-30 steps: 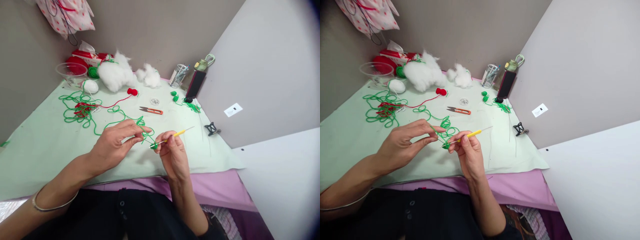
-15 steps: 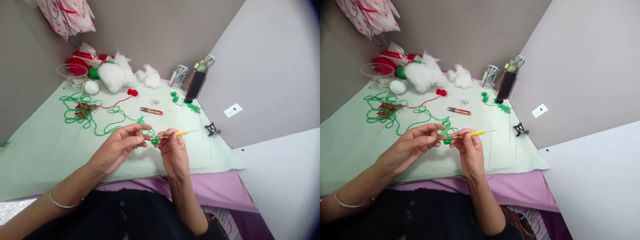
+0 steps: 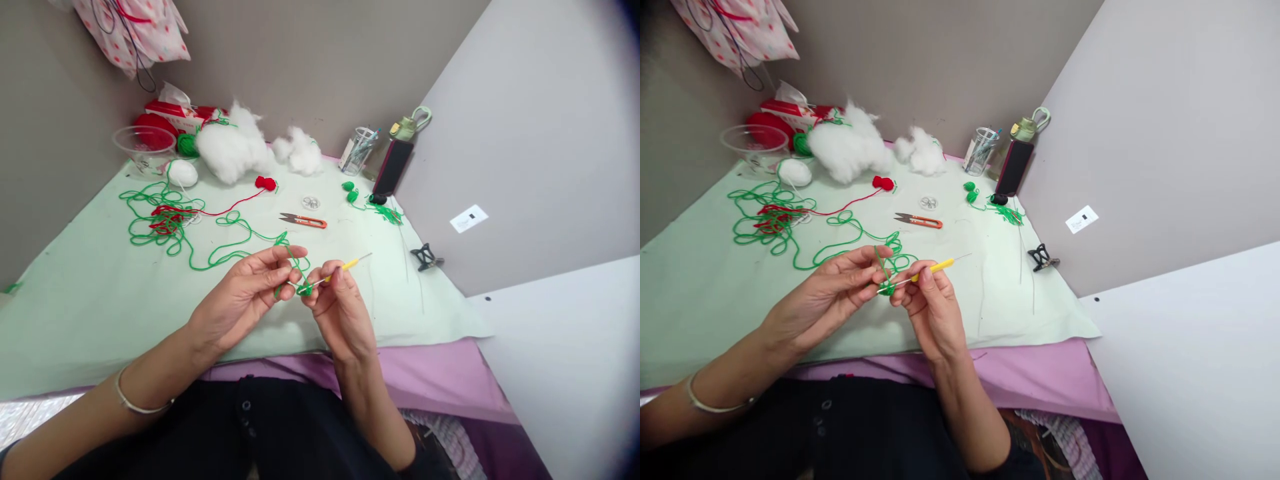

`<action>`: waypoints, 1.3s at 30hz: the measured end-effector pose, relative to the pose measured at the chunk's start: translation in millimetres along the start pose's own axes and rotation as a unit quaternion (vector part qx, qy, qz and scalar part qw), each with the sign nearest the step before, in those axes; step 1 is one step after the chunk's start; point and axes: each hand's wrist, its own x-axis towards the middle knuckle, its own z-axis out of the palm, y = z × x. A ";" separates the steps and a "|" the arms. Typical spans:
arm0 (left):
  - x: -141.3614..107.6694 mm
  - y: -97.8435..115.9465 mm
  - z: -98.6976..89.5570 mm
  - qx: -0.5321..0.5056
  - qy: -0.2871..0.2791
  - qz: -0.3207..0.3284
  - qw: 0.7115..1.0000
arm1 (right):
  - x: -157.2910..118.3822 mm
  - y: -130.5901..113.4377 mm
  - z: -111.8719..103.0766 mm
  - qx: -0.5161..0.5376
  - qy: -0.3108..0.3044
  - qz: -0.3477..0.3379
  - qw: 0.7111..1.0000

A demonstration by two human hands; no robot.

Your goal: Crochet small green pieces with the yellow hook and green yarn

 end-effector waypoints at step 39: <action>-1.6 -5.3 -1.9 0.216 0.021 0.130 0.968 | -12.6 9.0 -7.6 -0.293 0.056 -0.387 0.873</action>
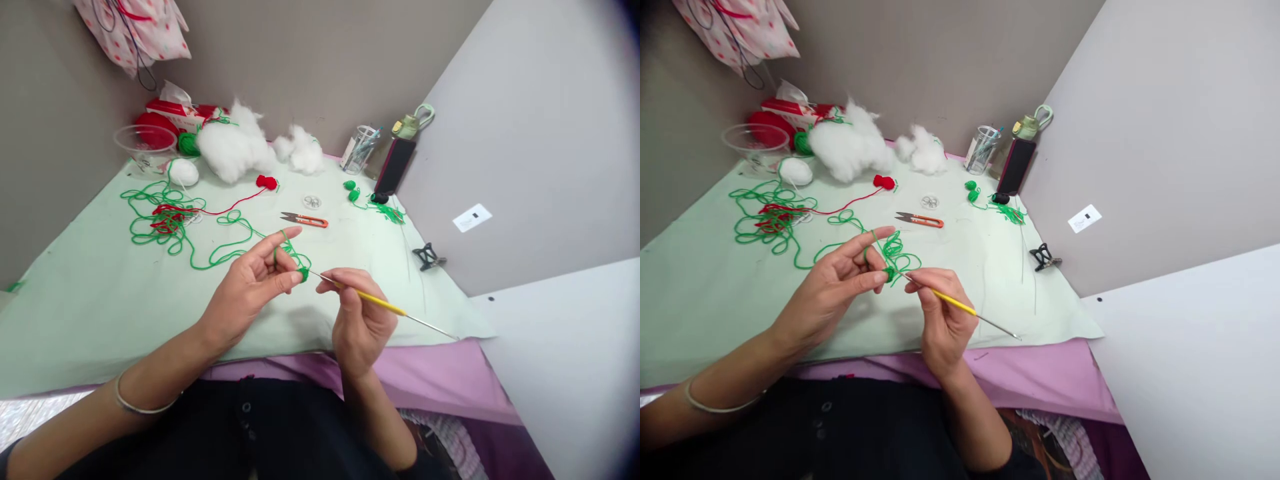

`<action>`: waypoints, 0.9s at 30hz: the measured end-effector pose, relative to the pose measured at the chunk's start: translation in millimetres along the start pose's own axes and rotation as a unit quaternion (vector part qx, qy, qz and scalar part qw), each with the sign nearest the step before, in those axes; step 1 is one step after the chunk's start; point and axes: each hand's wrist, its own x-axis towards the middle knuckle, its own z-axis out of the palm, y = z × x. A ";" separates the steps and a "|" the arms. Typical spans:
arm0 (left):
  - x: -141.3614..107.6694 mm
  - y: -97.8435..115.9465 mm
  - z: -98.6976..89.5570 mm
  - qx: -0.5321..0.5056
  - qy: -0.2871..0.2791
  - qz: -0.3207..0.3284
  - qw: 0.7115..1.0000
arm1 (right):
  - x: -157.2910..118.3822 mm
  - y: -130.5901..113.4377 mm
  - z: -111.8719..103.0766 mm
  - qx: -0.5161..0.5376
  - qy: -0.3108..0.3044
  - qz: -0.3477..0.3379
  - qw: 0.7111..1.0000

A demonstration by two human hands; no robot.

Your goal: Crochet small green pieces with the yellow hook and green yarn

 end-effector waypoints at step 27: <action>0.8 -2.0 8.5 -0.037 -0.001 -0.058 0.998 | 4.9 -0.4 3.9 0.158 0.020 0.189 0.969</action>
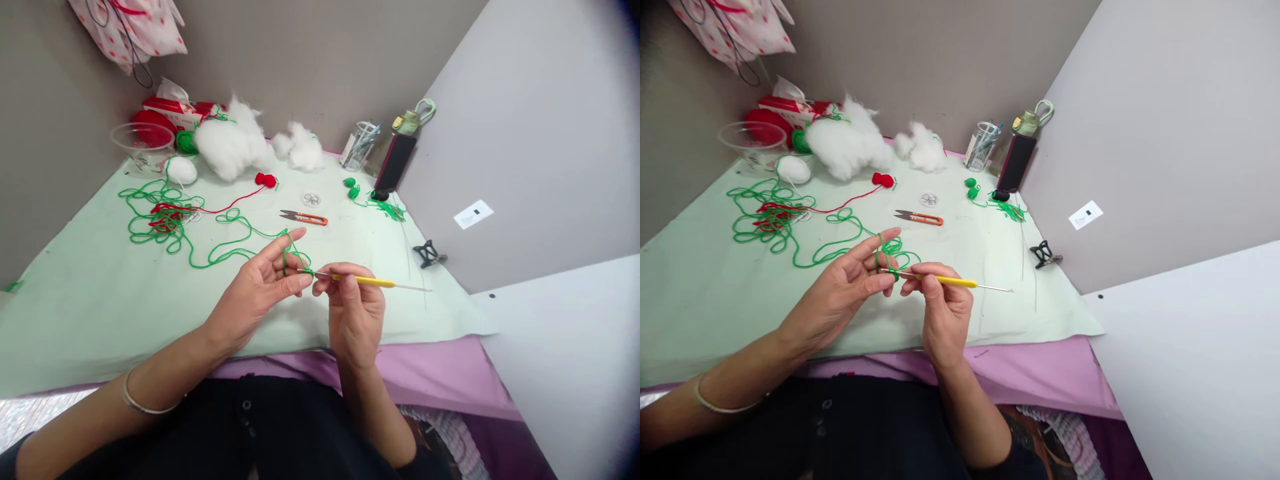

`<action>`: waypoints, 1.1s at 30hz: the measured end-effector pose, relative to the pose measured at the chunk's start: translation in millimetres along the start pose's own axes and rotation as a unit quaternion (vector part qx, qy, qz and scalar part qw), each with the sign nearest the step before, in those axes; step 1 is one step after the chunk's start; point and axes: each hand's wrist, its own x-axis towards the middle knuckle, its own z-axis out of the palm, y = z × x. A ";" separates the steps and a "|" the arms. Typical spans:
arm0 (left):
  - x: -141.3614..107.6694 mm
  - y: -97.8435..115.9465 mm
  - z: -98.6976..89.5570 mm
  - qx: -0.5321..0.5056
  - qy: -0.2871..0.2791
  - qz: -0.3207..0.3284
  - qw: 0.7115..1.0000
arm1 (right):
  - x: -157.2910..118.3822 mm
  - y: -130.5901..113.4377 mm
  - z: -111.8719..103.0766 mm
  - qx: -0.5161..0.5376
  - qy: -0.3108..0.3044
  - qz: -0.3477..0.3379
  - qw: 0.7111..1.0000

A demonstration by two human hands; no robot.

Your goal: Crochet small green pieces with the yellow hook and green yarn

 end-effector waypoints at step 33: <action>1.2 -5.5 -0.2 0.010 -0.024 0.022 0.999 | -0.2 -3.9 -4.9 -0.165 -0.041 -0.120 0.978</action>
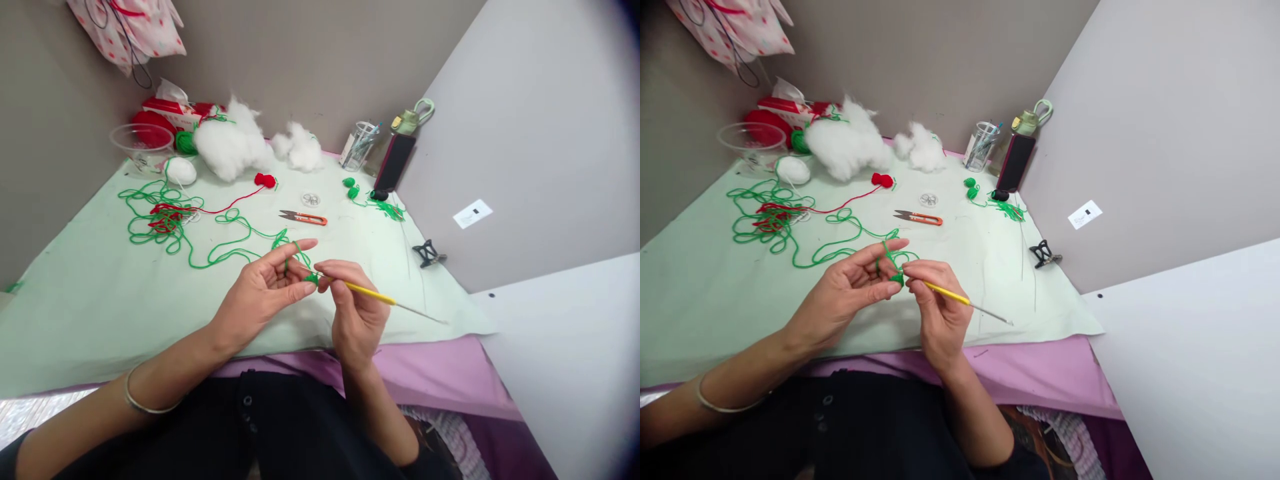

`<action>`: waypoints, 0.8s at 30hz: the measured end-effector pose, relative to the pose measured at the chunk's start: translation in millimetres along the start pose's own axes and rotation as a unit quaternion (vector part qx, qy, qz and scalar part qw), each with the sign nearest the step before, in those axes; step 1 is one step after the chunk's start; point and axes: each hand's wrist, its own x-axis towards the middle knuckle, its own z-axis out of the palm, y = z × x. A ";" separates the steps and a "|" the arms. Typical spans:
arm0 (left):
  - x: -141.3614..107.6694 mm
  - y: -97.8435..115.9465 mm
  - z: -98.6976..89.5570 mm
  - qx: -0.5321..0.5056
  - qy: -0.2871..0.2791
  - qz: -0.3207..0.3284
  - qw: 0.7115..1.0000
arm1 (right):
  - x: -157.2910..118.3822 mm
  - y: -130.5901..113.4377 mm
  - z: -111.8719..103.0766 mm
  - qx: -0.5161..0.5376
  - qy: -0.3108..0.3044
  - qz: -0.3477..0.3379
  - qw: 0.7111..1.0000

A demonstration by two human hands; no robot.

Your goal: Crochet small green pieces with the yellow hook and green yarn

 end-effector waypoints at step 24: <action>4.5 -3.3 7.9 -0.143 0.027 -0.137 0.980 | -1.6 6.7 2.4 -0.182 0.052 -0.133 0.973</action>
